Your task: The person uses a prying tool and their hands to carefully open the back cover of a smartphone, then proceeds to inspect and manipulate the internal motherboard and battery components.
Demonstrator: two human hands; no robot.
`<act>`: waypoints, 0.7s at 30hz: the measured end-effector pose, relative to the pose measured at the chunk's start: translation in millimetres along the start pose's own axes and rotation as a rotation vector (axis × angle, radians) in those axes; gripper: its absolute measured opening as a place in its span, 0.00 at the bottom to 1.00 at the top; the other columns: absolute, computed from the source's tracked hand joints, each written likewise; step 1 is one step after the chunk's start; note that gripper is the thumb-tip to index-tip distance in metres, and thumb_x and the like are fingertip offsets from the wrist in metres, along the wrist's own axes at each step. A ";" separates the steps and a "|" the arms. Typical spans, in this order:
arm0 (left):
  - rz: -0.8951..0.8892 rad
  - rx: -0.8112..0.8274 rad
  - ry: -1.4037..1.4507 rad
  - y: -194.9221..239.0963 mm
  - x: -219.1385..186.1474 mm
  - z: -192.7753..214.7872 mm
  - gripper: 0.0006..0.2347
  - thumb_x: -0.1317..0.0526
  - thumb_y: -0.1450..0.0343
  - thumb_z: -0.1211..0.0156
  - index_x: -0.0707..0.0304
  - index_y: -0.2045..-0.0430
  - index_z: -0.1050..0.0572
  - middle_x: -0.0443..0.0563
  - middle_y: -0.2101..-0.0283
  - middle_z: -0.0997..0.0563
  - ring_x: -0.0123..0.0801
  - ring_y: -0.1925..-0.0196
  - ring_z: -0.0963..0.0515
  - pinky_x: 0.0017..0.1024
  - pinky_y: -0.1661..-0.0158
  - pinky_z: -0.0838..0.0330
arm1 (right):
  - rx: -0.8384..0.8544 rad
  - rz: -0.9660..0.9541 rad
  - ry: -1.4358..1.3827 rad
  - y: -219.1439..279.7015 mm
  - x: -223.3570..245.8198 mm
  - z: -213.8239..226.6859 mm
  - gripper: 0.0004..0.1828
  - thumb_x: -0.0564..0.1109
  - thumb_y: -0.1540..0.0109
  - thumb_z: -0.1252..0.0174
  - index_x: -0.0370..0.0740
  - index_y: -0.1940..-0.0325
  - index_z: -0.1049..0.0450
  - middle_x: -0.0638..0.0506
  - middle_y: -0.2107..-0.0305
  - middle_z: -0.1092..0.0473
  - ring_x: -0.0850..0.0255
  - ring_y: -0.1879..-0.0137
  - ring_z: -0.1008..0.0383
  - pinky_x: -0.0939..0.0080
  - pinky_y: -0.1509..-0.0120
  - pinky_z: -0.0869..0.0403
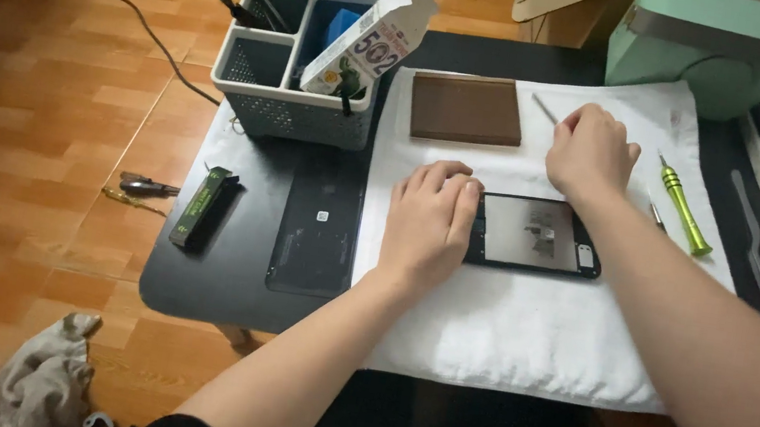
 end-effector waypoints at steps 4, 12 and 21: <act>0.021 -0.001 0.087 -2.8 -1.4 2.3 0.19 0.52 0.20 0.65 0.59 0.45 0.28 0.59 0.45 0.24 0.50 0.37 0.27 0.53 0.39 0.37 | -0.130 -0.014 -0.405 53.5 26.4 29.6 0.07 0.38 0.30 0.47 0.30 0.51 0.29 0.38 0.70 0.25 0.39 0.58 0.21 0.43 0.56 0.28; -0.075 0.019 -0.029 0.9 17.6 -17.0 0.06 0.55 0.20 0.50 0.44 0.54 0.25 0.34 0.62 0.22 0.27 0.48 0.23 0.46 0.38 0.35 | 0.001 -0.095 -0.798 116.6 43.6 22.3 0.10 0.49 0.31 0.40 0.43 0.63 0.21 0.54 0.81 0.29 0.68 0.74 0.29 0.67 0.67 0.30; -0.165 -0.042 -0.144 1.2 8.6 -10.8 0.02 0.61 0.24 0.43 0.51 0.63 0.30 0.38 0.66 0.27 0.30 0.57 0.21 0.35 0.51 0.27 | 0.196 -0.061 -0.790 99.1 42.7 7.6 0.28 0.63 0.28 0.46 0.45 0.75 0.23 0.56 0.89 0.34 0.67 0.79 0.33 0.67 0.71 0.34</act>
Point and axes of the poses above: each hand's wrist, its own y-axis away from the middle knuckle, its own z-axis out of the back of the hand, x = y × z, the point moved 1 cm from there along -y, towards the middle knuckle
